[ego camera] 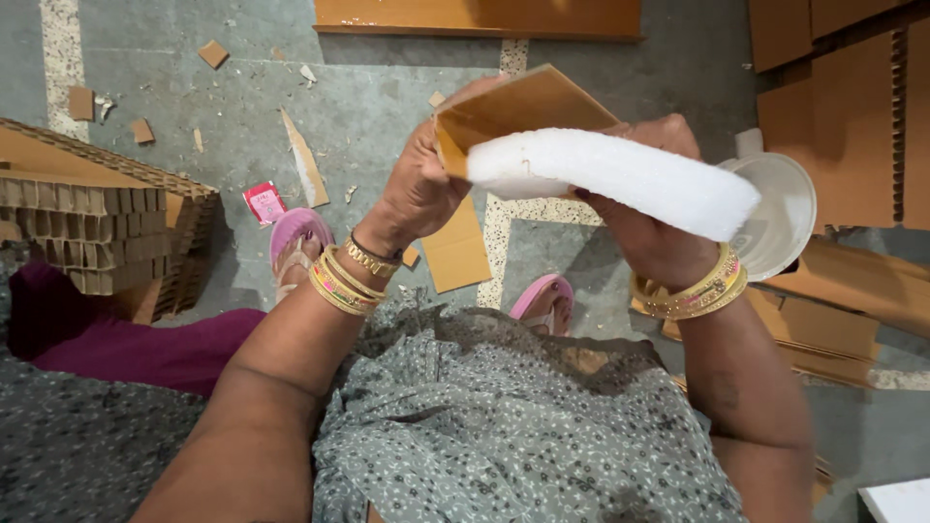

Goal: The person sits on the floor and wipes the surface of long, orange-brown wooden planks with a white sponge. They repeatedly dip the sponge into a white bucket of liquid and apply it to the wood, handling the planks one at a time.

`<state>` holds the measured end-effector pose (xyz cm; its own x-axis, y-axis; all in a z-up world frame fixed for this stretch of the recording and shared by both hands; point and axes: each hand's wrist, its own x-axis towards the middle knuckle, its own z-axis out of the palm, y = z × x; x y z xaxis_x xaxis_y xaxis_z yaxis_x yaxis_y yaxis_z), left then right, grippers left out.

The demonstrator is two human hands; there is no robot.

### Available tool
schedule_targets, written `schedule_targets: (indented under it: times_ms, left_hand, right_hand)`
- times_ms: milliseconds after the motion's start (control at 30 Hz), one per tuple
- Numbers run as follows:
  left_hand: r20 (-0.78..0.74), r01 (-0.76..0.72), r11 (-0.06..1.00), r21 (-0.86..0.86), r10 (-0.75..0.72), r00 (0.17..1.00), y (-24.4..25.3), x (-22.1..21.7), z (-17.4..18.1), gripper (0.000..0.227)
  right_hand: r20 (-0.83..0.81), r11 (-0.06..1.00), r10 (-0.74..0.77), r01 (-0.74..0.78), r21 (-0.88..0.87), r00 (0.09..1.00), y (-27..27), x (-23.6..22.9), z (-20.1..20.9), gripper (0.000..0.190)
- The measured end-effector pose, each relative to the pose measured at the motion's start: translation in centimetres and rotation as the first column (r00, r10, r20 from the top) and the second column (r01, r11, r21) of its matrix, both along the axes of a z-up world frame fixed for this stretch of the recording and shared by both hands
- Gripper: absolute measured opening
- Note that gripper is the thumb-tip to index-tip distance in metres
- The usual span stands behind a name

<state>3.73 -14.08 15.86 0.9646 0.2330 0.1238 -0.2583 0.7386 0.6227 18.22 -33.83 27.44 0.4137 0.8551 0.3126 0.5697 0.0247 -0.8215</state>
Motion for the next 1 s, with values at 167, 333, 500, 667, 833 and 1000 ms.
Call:
schedule_targets:
  times_ms: [167,333,500,667,833,1000]
  left_hand:
    - [0.003,-0.025,1.0,0.006,0.025,1.0,0.0,-0.2,0.6,0.114]
    - [0.036,-0.046,0.999,-0.013,0.046,0.998,-0.3,-0.1,0.0,0.106]
    - [0.042,-0.175,0.98,0.09,0.172,0.984,-1.3,1.2,-3.3,0.057]
    - [-0.01,-0.374,0.918,0.128,0.379,0.926,-1.7,1.7,-3.4,0.03]
    - [-0.052,-0.498,0.845,0.192,0.516,0.855,-1.9,1.8,-1.6,0.025]
    - [-0.062,-0.497,0.839,0.221,0.52,0.852,-0.9,1.7,1.0,0.034]
  right_hand:
    - [0.248,0.995,-0.073,0.089,-0.055,0.966,-1.9,1.8,-3.6,0.021]
    - [0.197,0.977,-0.148,0.174,-0.123,0.969,-4.4,2.8,-6.7,0.021]
    - [0.187,0.962,-0.242,0.26,-0.082,0.952,-6.4,3.2,-7.9,0.022]
    - [-0.154,0.891,-0.447,0.453,0.007,0.881,-11.8,5.8,-8.8,0.033]
    - [-0.548,0.677,-0.548,0.72,0.152,0.631,-19.7,10.0,-7.7,0.036]
    - [-0.245,0.619,-0.785,0.739,-0.266,0.569,-25.0,12.8,-10.9,0.037]
